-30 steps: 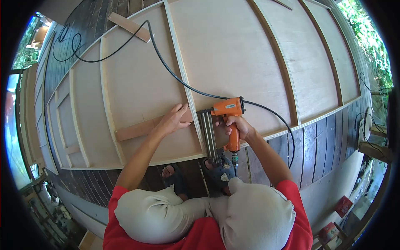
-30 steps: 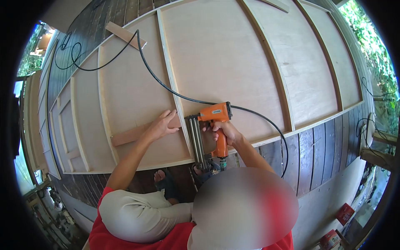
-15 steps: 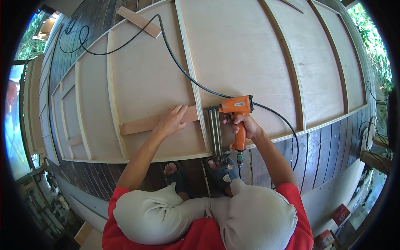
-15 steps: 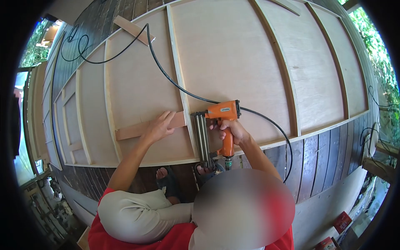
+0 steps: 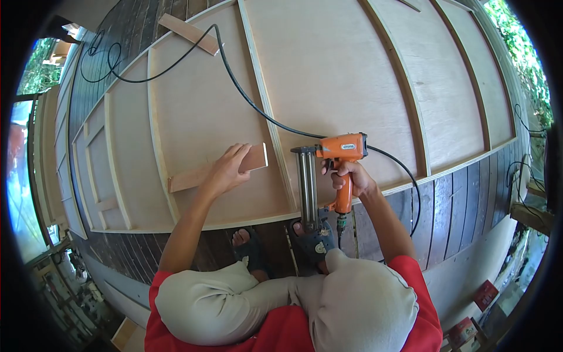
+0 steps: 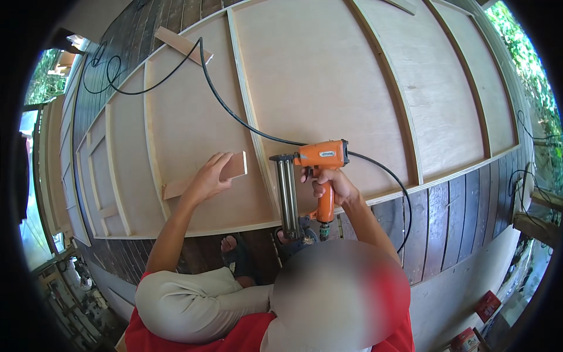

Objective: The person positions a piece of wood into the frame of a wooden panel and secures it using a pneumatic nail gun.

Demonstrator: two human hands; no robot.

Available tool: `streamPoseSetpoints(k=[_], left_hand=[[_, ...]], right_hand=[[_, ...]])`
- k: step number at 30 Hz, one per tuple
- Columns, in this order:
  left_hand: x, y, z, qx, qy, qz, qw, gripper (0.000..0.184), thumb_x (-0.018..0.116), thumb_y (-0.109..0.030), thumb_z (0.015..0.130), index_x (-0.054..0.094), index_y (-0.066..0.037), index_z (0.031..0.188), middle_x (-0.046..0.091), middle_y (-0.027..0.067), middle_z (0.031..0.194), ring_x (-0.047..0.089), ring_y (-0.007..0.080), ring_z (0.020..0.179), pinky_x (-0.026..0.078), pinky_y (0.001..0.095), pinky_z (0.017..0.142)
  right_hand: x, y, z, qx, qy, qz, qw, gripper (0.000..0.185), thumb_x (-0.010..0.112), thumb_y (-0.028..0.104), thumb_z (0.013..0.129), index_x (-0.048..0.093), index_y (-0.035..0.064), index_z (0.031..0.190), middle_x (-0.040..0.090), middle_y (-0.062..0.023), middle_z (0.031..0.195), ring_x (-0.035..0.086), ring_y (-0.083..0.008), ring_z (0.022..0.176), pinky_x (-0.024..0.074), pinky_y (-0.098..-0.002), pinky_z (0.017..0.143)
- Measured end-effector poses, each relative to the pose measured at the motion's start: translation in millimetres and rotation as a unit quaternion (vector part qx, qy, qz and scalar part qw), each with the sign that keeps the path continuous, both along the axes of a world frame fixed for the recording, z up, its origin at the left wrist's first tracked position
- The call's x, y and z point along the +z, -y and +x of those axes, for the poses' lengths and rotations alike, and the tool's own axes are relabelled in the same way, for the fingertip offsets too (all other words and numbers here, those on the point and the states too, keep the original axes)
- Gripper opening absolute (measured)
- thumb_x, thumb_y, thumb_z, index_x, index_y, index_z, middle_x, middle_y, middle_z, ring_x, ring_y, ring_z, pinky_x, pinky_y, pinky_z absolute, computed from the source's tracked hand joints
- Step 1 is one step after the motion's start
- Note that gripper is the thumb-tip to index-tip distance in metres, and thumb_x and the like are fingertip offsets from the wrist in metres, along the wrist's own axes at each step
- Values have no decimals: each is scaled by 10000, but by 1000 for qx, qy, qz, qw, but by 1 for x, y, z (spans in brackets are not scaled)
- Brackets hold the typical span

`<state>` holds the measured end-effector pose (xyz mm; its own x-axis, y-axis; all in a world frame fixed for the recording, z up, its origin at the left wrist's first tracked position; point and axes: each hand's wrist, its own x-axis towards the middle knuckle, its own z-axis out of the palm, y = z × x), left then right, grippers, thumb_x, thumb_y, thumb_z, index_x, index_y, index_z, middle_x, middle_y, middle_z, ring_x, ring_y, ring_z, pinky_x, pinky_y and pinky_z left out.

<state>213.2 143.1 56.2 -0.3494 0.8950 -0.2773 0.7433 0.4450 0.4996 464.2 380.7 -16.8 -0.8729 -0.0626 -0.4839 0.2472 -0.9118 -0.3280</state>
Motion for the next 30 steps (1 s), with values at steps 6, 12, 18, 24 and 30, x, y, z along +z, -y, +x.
streamPoseSetpoints(k=[6, 12, 18, 24, 30], left_hand=[[16, 2, 4, 19, 27, 12, 999, 623, 658, -69, 704, 447, 40, 1279, 502, 192, 1226, 492, 344, 1148, 420, 374, 975], [35, 7, 3, 14, 35, -4, 999, 635, 680, -97, 703, 450, 26, 1282, 504, 191, 1221, 492, 344, 1146, 431, 364, 954], [-10, 23, 18, -151, 152, -62, 975, 604, 714, -264, 748, 492, 17, 1234, 549, 208, 1167, 532, 333, 1097, 451, 399, 901], [-93, -11, 14, 173, 158, 114, 965, 283, 600, -193, 853, 587, 32, 1025, 604, 236, 971, 569, 395, 956, 460, 434, 816], [-130, -37, 17, 233, 245, 189, 922, 172, 604, -177, 853, 564, -15, 813, 614, 177, 829, 595, 338, 780, 466, 411, 678]], right_hand=[[-4, 2, 12, -26, -85, -81, 993, 479, 546, 77, 656, 523, -45, 1118, 616, -163, 957, 485, -110, 445, 421, -240, 441], [4, 0, 17, -75, -119, -62, 988, 481, 535, 61, 667, 528, -39, 1137, 623, -170, 960, 462, -96, 429, 410, -237, 445], [3, -2, 36, -125, -83, -55, 987, 463, 504, 40, 678, 507, -37, 1134, 612, -163, 975, 450, -119, 452, 413, -277, 457], [19, -8, 46, -126, -56, -18, 990, 445, 485, 17, 676, 525, -50, 1114, 627, -164, 958, 416, -110, 423, 380, -263, 424], [59, -1, 46, -176, 53, 189, 965, 488, 533, 73, 611, 530, -29, 1088, 603, -132, 917, 420, -107, 427, 382, -239, 393]])
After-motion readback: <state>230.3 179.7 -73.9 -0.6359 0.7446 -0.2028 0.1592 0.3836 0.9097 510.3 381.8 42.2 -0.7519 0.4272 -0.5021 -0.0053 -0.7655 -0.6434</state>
